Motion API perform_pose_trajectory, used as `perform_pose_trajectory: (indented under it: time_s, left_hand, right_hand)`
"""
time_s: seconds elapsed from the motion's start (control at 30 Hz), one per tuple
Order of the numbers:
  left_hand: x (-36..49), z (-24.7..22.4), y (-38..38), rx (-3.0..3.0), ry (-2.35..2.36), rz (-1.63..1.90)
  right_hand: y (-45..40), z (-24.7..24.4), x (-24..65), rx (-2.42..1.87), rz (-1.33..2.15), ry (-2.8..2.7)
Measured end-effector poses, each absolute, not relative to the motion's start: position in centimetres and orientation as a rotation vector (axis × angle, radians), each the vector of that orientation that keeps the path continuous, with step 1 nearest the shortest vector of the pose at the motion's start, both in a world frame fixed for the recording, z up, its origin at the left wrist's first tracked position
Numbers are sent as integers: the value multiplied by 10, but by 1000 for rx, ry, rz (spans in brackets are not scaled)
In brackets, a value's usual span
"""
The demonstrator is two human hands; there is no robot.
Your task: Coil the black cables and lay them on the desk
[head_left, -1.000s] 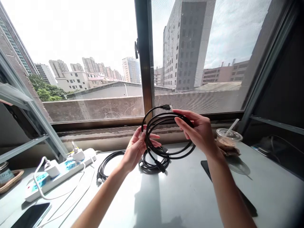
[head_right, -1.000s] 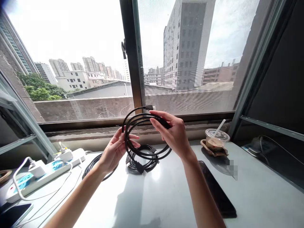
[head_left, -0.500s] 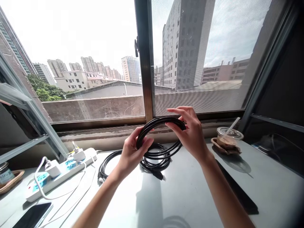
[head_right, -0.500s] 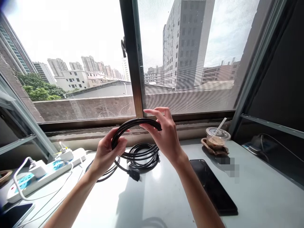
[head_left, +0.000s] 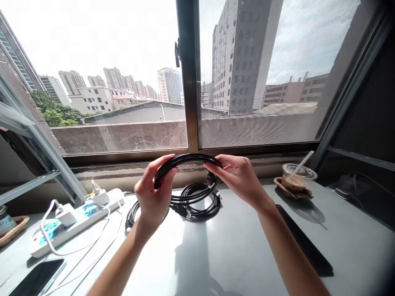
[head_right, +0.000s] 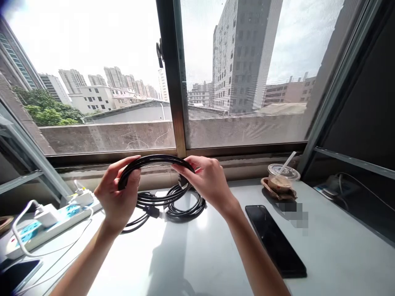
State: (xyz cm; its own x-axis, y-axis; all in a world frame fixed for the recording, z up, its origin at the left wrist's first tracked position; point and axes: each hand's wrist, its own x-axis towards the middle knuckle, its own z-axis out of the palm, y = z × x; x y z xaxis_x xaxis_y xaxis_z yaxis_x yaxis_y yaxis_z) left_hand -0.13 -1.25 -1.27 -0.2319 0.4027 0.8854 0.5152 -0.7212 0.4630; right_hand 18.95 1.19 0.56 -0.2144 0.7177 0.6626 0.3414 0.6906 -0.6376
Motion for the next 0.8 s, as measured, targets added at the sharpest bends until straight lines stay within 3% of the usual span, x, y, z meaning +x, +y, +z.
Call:
perform_pose_trajectory:
  time_s: [0.23,0.4,0.67,0.8]
  left_hand:
    - [-14,-13,-2,-1874,-1126,-2058]
    - [-17,-11,3,-2034,-1397,-2069]
    - [-11,-18,13,-2159,-1767,-2086]
    - [-15,-25,26,-2316,-1967,-2119]
  right_hand:
    - [10,5,182,-695,848,-1814]
    - [11,3,181,-708,919,-1828]
    - [7,-7,165,-1190,-30,-2127]
    - [19,-15,163,-1409,-186,-2227]
